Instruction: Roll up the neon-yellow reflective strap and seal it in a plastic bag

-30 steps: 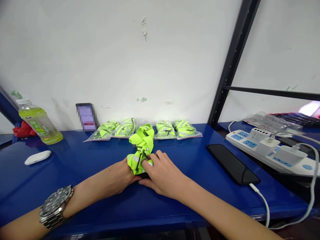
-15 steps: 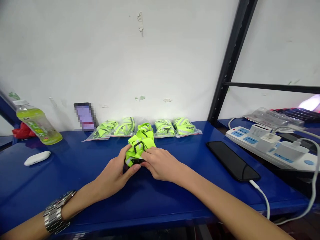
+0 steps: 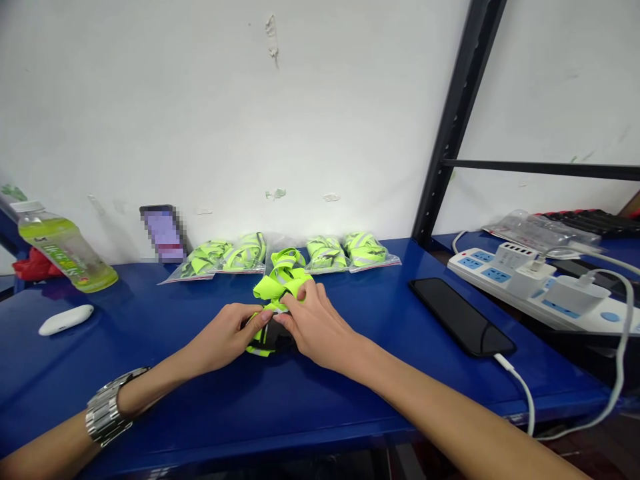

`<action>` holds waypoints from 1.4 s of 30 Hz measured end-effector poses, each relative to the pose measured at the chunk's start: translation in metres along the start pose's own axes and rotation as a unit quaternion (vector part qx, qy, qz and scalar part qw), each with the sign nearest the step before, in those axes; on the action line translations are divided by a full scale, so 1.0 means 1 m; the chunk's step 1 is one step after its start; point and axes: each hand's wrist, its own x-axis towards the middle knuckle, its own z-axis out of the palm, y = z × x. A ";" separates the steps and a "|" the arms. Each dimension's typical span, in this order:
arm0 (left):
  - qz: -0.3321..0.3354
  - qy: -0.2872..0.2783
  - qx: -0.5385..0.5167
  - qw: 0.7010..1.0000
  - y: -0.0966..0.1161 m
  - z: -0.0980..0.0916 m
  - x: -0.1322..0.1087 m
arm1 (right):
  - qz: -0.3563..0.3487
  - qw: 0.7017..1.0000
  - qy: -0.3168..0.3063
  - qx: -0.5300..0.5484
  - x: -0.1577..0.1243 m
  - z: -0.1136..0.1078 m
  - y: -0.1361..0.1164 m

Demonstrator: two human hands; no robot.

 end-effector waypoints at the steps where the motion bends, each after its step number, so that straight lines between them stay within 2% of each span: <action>1: -0.003 -0.005 -0.009 1.000 -0.001 -0.001 0.001 | -0.004 1.000 0.011 -0.011 -0.001 0.001 -0.001; 7: -0.068 -0.037 -0.062 0.995 -0.008 -0.006 0.003 | -0.090 0.993 -0.034 -0.062 -0.007 -0.013 -0.004; 11: -0.112 -0.082 -0.093 0.986 -0.007 -0.008 0.004 | -0.110 0.986 -0.024 -0.120 -0.008 -0.011 -0.004; 13: -0.124 -0.069 -0.075 0.987 -0.006 -0.005 0.004 | -0.109 0.984 -0.031 -0.135 -0.008 -0.006 -0.002; 15: -0.117 -0.025 -0.024 0.992 -0.006 -0.001 0.003 | -0.101 0.984 -0.037 -0.141 -0.008 -0.003 -0.001; 19: -0.074 0.091 0.094 0.989 -0.008 0.003 -0.003 | -0.092 0.983 -0.048 -0.150 -0.006 -0.004 -0.002; 21: -0.019 0.132 0.102 0.986 -0.006 0.001 -0.007 | -0.087 0.983 -0.059 -0.149 -0.004 -0.006 -0.002; 23: 0.085 0.102 0.095 0.987 -0.003 -0.005 -0.013 | -0.074 0.986 -0.071 -0.129 -0.001 -0.008 0.000; 25: 0.184 0.031 0.115 0.976 -0.001 -0.009 -0.018 | -0.059 0.990 -0.082 -0.094 0.001 -0.010 0.003; 27: 0.229 0.001 0.151 0.962 -0.002 -0.011 -0.020 | -0.046 0.993 -0.090 -0.065 0.002 -0.011 0.005; 30: 0.249 0.027 0.196 0.948 -0.010 -0.007 -0.016 | -0.029 0.995 -0.088 -0.039 0.002 -0.015 0.006; 33: 0.225 0.048 0.200 0.952 -0.017 -0.002 -0.005 | -0.011 0.997 -0.072 0.030 -0.001 -0.021 0.007; 37: 0.145 0.059 0.122 0.980 -0.014 0.000 0.007 | 0.036 0.988 -0.068 0.132 -0.002 -0.028 0.012; 42: 0.057 0.054 0.024 0.997 -0.006 0.000 0.016 | 0.074 0.977 -0.015 0.199 0.003 -0.019 0.019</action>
